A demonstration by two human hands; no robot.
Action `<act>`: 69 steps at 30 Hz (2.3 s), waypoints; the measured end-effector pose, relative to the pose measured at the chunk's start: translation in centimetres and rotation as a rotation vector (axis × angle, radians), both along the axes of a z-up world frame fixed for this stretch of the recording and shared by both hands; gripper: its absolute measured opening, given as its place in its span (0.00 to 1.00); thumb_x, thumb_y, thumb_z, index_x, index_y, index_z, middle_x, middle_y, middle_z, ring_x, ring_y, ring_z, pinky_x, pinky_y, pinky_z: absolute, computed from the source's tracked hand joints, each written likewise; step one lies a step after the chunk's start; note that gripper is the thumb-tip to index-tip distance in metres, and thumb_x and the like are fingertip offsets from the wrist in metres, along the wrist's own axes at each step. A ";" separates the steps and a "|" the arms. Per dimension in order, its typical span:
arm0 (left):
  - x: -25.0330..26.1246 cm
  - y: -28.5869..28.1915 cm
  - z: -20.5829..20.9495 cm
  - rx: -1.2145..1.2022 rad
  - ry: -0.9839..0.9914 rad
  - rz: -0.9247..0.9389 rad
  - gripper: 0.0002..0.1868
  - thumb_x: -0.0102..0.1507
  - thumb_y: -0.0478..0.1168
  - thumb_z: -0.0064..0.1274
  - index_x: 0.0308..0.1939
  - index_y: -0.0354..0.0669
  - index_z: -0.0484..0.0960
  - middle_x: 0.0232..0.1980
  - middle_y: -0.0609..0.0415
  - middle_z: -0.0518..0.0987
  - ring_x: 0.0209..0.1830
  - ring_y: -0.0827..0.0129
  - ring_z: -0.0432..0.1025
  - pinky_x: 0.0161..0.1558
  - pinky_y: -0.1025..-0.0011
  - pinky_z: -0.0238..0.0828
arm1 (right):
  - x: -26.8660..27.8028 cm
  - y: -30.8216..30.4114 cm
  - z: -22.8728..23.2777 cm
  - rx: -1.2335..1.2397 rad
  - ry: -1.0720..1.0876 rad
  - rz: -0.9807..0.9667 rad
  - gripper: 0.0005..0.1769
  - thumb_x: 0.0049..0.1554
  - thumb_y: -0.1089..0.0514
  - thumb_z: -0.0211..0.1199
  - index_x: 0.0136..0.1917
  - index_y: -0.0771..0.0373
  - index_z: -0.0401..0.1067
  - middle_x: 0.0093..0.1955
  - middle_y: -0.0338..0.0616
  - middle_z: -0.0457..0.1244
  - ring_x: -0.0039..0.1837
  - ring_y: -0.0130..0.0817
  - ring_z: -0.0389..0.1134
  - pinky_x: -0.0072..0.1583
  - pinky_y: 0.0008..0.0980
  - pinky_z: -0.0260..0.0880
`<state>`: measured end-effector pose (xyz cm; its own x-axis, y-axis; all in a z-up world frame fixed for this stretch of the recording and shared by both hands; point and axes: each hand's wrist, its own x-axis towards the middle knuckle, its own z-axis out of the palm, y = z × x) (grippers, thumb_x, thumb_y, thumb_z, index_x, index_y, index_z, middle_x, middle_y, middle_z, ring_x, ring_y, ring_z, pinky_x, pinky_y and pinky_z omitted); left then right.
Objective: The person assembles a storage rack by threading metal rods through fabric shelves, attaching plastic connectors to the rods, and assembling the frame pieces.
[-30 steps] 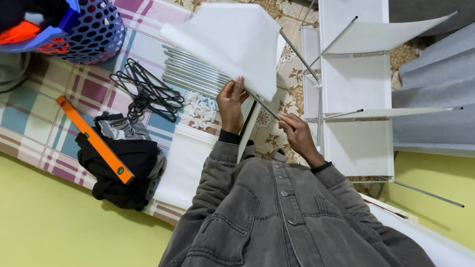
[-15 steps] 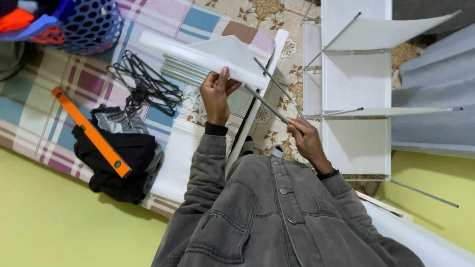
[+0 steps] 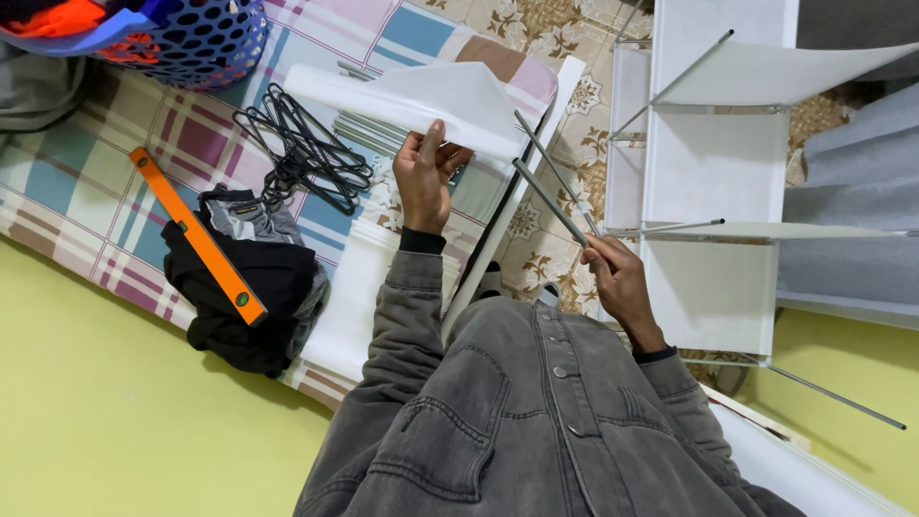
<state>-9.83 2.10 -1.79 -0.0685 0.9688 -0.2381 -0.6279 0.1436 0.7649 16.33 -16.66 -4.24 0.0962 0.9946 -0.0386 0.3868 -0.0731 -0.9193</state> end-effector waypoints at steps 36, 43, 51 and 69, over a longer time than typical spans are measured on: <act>4.1 -3.2 1.4 0.084 0.512 -0.300 0.22 0.66 0.48 0.57 0.48 0.26 0.76 0.43 0.46 0.81 0.42 0.63 0.83 0.41 0.68 0.87 | -0.1 -0.3 0.4 -0.015 0.010 0.011 0.17 0.65 0.60 0.58 0.65 0.69 0.73 0.45 0.44 0.66 0.44 0.29 0.68 0.45 0.28 0.70; 6.3 -4.7 0.6 0.195 0.514 -0.375 0.16 0.70 0.44 0.55 0.45 0.29 0.79 0.41 0.46 0.81 0.40 0.67 0.80 0.41 0.68 0.82 | -0.9 -0.3 -0.3 0.063 -0.029 -0.026 0.18 0.63 0.60 0.62 0.64 0.69 0.74 0.44 0.46 0.68 0.43 0.30 0.70 0.45 0.31 0.71; 9.9 -6.0 1.9 0.290 0.709 -0.373 0.16 0.74 0.44 0.44 0.51 0.32 0.74 0.42 0.48 0.81 0.38 0.67 0.81 0.40 0.71 0.81 | -1.9 -0.5 -1.8 0.060 0.031 -0.095 0.19 0.61 0.60 0.65 0.62 0.72 0.74 0.51 0.50 0.71 0.49 0.34 0.75 0.50 0.29 0.76; 5.3 -5.2 1.3 0.901 0.782 -0.240 0.11 0.80 0.42 0.37 0.49 0.45 0.74 0.44 0.58 0.70 0.45 0.73 0.66 0.46 0.75 0.68 | 10.7 1.4 -3.9 0.061 -0.064 -0.749 0.44 0.69 0.31 0.48 0.78 0.70 0.53 0.78 0.60 0.51 0.72 0.49 0.61 0.70 0.49 0.65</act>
<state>-4.57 -3.08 -0.45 0.3111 0.7739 0.5516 0.0171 -0.5849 0.8110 27.06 -15.26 -8.14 0.7479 0.6624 0.0428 0.3066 -0.2876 -0.9074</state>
